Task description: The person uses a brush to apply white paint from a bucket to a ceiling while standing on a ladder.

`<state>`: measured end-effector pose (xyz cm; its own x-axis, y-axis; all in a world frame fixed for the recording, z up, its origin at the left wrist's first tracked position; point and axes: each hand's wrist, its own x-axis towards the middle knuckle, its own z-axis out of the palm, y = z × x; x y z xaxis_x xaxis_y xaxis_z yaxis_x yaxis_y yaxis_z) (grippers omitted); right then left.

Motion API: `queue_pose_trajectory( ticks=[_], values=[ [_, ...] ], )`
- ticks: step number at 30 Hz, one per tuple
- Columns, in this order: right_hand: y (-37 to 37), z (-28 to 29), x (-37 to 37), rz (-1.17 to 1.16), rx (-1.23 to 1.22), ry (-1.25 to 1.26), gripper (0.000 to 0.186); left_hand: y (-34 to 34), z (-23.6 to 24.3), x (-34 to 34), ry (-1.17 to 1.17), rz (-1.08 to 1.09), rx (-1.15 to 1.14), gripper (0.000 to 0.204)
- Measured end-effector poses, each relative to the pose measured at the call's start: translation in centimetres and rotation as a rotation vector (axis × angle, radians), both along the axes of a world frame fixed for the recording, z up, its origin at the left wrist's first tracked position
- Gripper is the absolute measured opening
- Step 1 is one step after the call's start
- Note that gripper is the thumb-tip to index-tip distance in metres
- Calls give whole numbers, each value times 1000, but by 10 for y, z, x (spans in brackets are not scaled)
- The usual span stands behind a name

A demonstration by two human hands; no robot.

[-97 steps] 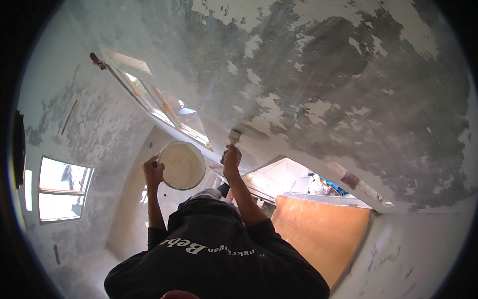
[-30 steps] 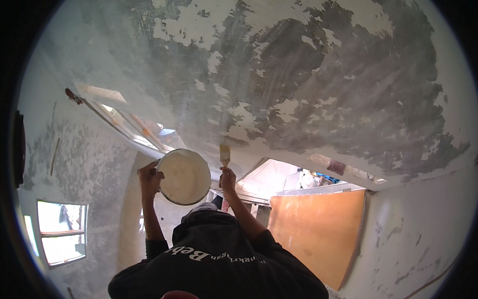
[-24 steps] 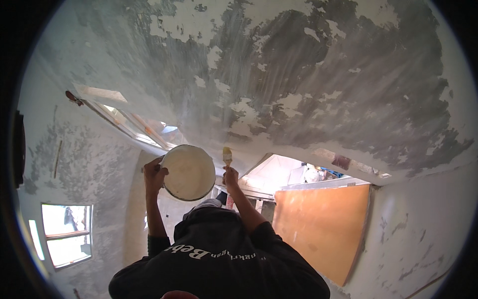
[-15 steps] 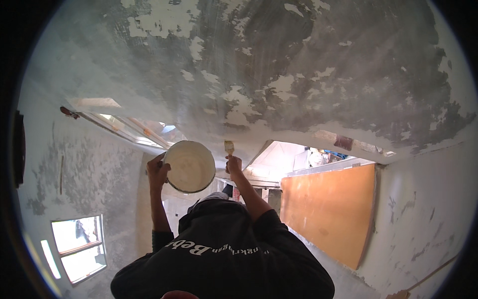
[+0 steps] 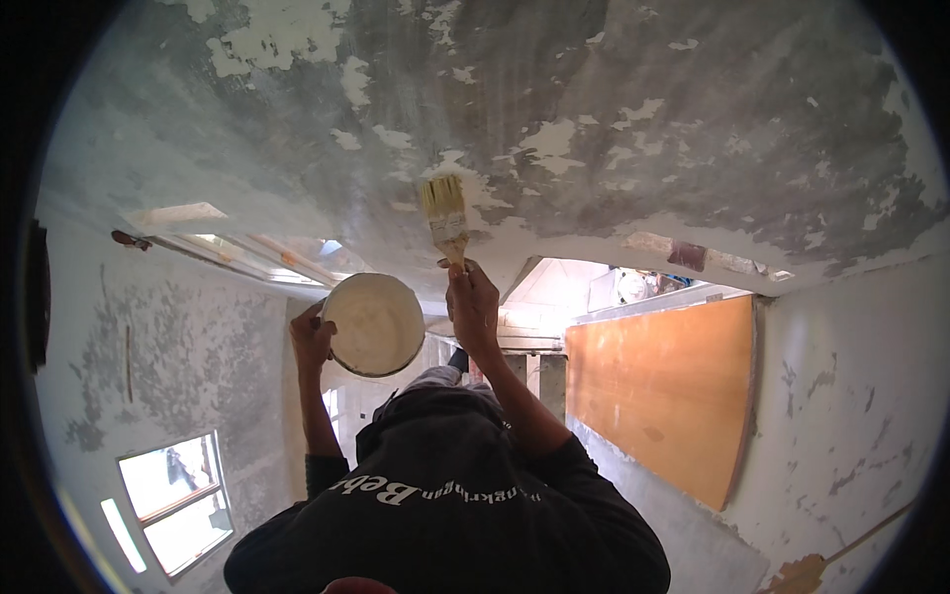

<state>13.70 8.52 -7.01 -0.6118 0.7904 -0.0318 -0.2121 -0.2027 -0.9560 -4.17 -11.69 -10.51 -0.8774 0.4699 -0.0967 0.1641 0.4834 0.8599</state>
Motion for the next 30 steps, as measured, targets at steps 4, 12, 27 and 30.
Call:
queue_pose_trajectory(
  ticks=[4,12,27,30],
  values=[
    [18,-40,-5,-18,-8,37,31,1,-7,0,37,-13,-23,50],
    [0,-223,-11,-41,-185,-46,33,-6,-30,2,-89,55,86,52],
    [-2,-237,-10,-114,-442,-310,30,2,-37,4,-59,-14,13,52],
    [-9,-184,-13,-138,-184,-255,29,4,-44,-2,-52,3,10,53]
  ],
)
